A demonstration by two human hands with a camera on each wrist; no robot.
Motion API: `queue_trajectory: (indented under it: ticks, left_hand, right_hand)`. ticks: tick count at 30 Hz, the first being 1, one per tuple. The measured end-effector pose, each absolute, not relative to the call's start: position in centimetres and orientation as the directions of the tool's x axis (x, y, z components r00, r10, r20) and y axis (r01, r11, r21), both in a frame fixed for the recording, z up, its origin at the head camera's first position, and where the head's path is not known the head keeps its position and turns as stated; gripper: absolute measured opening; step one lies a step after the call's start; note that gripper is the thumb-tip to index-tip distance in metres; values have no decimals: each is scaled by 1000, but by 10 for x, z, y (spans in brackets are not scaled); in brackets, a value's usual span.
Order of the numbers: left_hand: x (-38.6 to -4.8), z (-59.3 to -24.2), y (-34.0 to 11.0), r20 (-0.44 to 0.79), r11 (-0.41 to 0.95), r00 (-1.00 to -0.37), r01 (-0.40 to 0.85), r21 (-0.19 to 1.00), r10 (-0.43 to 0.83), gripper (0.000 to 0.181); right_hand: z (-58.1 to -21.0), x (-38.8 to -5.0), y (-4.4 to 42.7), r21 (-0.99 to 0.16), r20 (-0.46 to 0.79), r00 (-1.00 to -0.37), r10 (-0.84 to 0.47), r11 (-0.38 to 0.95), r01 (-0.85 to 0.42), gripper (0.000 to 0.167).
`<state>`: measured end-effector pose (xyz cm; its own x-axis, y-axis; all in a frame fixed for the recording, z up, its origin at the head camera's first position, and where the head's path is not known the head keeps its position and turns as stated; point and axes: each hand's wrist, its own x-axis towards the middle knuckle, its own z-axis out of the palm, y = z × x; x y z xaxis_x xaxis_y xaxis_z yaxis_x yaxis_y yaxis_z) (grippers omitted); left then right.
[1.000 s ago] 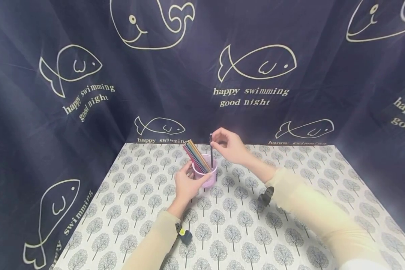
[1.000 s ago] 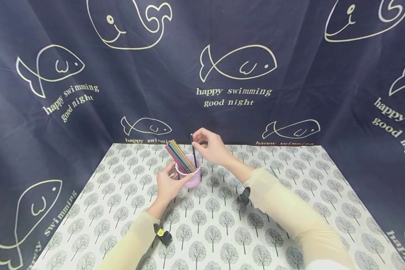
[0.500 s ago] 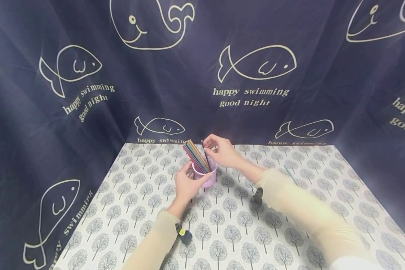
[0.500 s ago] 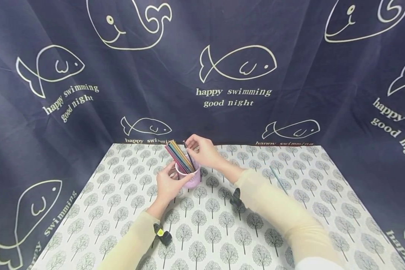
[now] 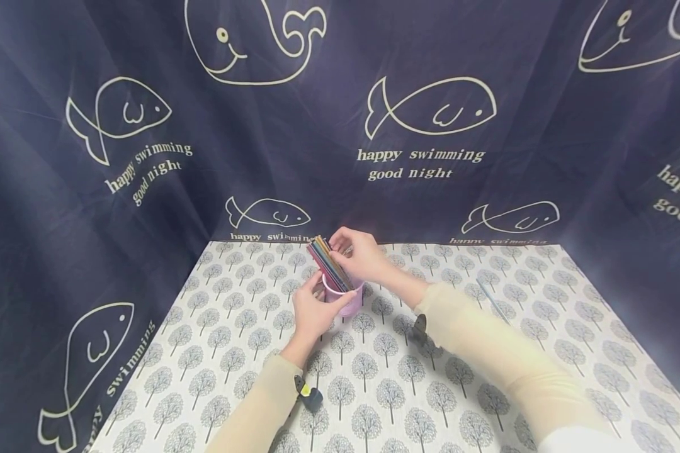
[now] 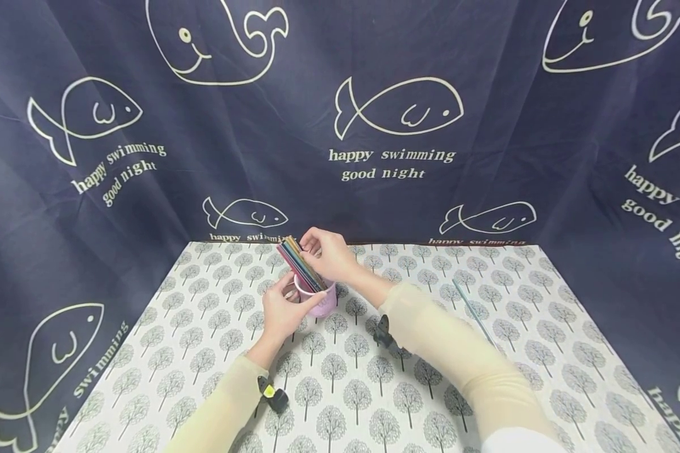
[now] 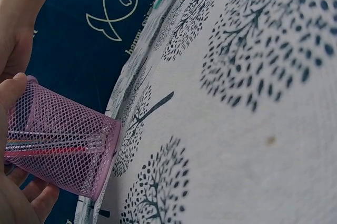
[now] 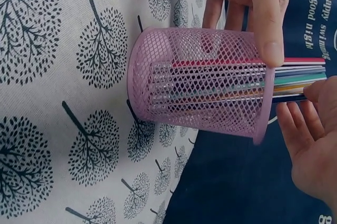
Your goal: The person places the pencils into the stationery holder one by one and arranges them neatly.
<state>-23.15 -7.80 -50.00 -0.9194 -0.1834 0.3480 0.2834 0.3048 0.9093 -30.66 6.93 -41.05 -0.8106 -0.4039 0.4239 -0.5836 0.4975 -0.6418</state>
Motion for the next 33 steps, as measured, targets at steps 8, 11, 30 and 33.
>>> queue_trajectory:
  ticks: [8,11,30,33]
  left_hand:
    - [-232,-500,-78,369,314,-911,301,900,-184,75]
    - [-233,-500,-78,373,312,-910,306,899,-182,75]
    - [-231,-500,-76,367,318,-909,296,901,-194,70]
    - [-229,-499,-76,357,320,-912,283,904,-200,71]
  right_hand:
    - [-413,-309,64,-619,473,-776,-416,471,-629,17]
    - [-416,-310,63,-613,476,-781,-405,484,-625,16]
    - [-397,-311,119,-607,491,-815,-306,551,-573,12]
    - [-394,-312,139,-583,488,-821,-295,590,-559,12]
